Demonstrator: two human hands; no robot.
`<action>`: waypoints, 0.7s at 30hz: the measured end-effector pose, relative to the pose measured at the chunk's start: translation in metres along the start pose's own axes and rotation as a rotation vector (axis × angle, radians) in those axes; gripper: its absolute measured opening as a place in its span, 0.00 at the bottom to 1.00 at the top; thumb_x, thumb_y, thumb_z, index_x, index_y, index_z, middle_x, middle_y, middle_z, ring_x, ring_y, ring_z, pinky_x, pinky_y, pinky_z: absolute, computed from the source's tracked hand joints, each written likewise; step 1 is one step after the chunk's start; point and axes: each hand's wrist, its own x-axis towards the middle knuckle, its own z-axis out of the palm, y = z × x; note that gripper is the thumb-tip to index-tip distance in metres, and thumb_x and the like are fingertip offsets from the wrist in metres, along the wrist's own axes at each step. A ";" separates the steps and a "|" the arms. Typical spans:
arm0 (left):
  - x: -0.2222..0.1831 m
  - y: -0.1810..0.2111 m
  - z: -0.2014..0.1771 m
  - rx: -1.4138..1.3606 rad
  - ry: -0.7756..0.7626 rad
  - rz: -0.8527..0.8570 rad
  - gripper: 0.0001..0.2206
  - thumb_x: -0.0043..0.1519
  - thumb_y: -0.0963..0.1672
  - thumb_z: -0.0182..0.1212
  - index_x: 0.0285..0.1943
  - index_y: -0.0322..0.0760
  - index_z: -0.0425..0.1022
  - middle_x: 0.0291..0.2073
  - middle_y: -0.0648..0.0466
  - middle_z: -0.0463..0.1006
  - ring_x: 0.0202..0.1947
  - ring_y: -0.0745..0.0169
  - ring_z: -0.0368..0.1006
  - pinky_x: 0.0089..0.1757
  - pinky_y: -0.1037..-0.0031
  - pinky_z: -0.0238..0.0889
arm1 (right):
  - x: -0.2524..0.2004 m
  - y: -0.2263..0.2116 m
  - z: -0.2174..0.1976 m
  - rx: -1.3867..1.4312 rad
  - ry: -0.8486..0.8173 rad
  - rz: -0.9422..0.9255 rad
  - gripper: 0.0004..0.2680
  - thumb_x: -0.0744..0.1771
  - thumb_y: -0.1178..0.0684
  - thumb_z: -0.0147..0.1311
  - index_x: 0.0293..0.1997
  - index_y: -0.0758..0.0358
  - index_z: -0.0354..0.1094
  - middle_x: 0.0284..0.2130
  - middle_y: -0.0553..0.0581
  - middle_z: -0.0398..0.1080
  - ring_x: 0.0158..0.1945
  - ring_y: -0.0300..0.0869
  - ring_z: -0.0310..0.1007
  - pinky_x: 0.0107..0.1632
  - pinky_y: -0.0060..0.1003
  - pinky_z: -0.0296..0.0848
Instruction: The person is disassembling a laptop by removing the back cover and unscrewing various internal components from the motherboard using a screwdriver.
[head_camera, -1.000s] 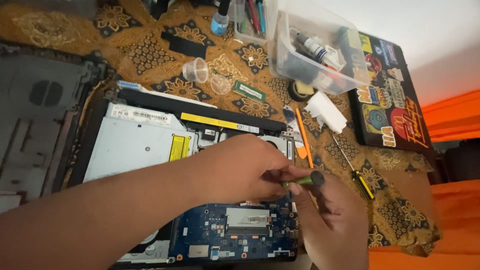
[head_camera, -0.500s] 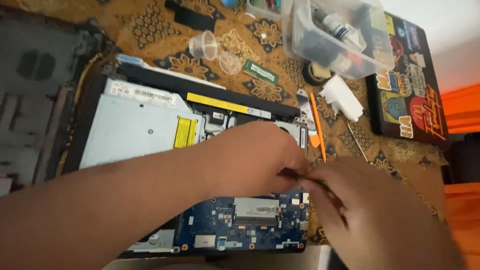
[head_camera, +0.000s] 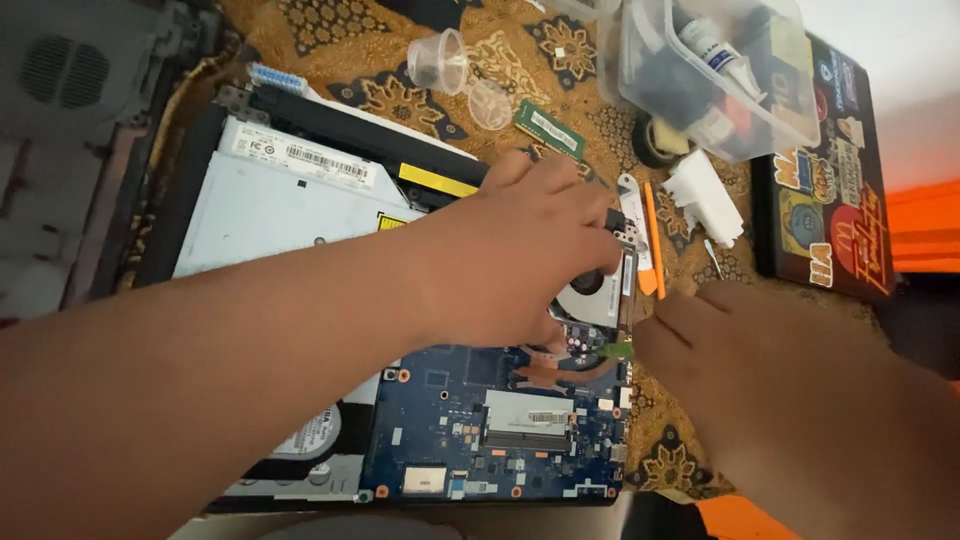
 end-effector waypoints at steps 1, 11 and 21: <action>0.001 -0.001 0.003 -0.004 0.004 0.001 0.25 0.47 0.56 0.80 0.50 0.52 0.78 0.52 0.54 0.69 0.57 0.45 0.57 0.52 0.48 0.51 | -0.002 0.001 0.004 -0.002 -0.005 0.000 0.20 0.63 0.46 0.58 0.62 0.50 0.62 0.46 0.55 0.70 0.42 0.52 0.73 0.46 0.55 0.74; 0.004 0.002 0.010 0.026 -0.026 -0.079 0.40 0.47 0.61 0.78 0.67 0.53 0.68 0.66 0.49 0.63 0.66 0.40 0.50 0.57 0.42 0.46 | -0.012 -0.003 0.015 -0.226 0.080 -0.051 0.17 0.64 0.48 0.54 0.59 0.52 0.62 0.45 0.55 0.70 0.43 0.55 0.70 0.46 0.55 0.72; 0.002 0.003 0.008 0.038 -0.037 -0.085 0.40 0.48 0.62 0.76 0.67 0.52 0.68 0.66 0.49 0.62 0.66 0.40 0.49 0.57 0.44 0.45 | -0.014 -0.023 -0.001 -0.383 0.251 -0.054 0.11 0.64 0.50 0.58 0.48 0.56 0.65 0.43 0.61 0.70 0.42 0.53 0.73 0.47 0.50 0.74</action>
